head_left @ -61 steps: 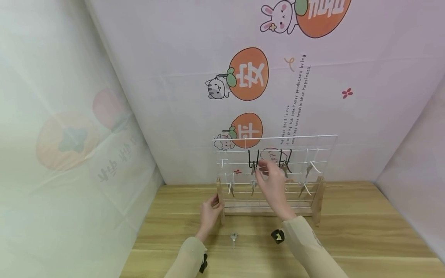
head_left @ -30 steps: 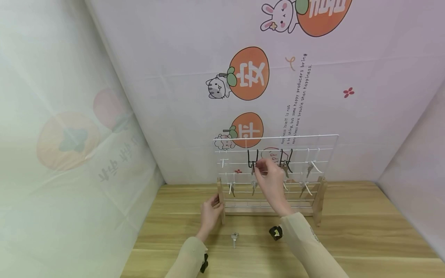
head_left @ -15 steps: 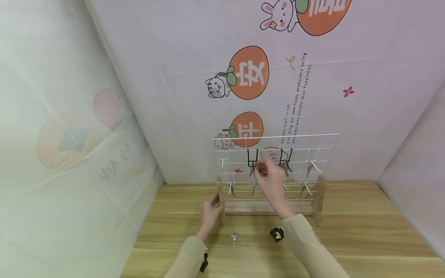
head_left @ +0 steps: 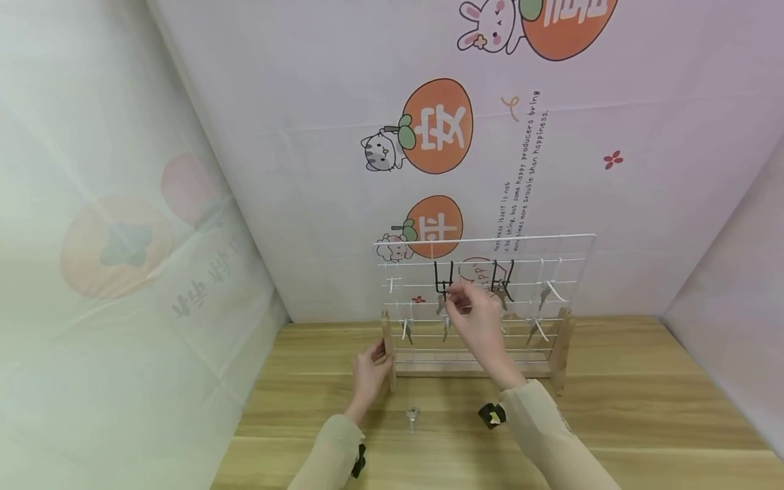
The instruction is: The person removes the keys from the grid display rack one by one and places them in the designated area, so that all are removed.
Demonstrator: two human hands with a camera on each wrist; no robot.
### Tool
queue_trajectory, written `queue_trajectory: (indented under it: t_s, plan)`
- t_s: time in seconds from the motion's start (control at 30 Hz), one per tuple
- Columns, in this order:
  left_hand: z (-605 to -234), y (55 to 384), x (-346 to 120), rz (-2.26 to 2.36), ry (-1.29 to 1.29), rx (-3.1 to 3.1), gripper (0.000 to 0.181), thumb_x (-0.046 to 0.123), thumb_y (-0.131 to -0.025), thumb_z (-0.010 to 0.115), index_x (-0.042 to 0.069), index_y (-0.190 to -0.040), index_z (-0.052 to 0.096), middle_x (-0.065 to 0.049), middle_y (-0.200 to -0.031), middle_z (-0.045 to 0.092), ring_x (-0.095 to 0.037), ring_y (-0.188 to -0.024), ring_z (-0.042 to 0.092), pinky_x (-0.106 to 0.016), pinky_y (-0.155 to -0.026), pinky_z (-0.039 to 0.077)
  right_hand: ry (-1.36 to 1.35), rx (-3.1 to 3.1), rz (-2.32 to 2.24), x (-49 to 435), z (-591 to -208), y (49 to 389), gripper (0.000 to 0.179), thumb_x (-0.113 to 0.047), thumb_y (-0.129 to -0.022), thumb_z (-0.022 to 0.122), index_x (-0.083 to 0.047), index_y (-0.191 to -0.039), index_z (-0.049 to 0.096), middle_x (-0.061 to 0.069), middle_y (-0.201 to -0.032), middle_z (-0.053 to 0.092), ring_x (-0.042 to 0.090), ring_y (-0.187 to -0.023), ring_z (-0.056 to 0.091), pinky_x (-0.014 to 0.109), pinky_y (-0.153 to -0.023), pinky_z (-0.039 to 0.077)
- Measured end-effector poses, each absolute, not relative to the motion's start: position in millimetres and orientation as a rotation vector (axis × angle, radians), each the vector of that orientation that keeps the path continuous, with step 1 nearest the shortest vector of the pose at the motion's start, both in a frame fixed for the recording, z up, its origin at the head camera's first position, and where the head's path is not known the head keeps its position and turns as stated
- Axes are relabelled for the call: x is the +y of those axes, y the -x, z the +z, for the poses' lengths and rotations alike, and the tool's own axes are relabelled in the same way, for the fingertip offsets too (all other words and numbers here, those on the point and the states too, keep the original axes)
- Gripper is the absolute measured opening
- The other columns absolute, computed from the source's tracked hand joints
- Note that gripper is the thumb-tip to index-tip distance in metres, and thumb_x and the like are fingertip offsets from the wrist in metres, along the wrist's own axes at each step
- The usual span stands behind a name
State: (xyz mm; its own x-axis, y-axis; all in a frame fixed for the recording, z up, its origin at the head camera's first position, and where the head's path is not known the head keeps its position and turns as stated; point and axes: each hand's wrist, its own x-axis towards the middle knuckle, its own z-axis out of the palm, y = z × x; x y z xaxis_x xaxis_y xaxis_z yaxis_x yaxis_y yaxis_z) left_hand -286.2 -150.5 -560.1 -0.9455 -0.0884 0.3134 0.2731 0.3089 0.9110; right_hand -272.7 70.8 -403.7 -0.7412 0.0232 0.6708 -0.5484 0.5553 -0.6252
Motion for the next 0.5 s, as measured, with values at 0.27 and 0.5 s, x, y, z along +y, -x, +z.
queue_trajectory:
  t_s: [0.27,0.5]
  plan:
    - [-560.0,287.1,-150.7,-1.669,0.164,-2.288,0.04,-0.005,-0.088,0.068,-0.013,-0.125,0.059,-0.033,-0.119,0.066,-0.043,-0.108,0.069,-0.032,-0.087,0.064,-0.423,-2.169,1.179,72.3,-403.3,270.7,0.014,0.004,-0.083,0.072,0.0,-0.097,0.068,0.013,-0.088,0.073,0.021,-0.075,0.07,0.019,-0.065,0.063]
    - [-560.2,286.4,-150.6,-1.664,0.168,-2.288,0.04,-0.005,-0.087,0.069,-0.013,-0.126,0.059,-0.033,-0.119,0.066,-0.043,-0.107,0.069,-0.031,-0.086,0.064,-0.424,-2.167,1.178,73.8,-403.2,268.2,0.009,0.002,-0.084,0.071,-0.001,-0.093,0.069,0.012,-0.085,0.073,0.019,-0.073,0.069,0.01,-0.062,0.058]
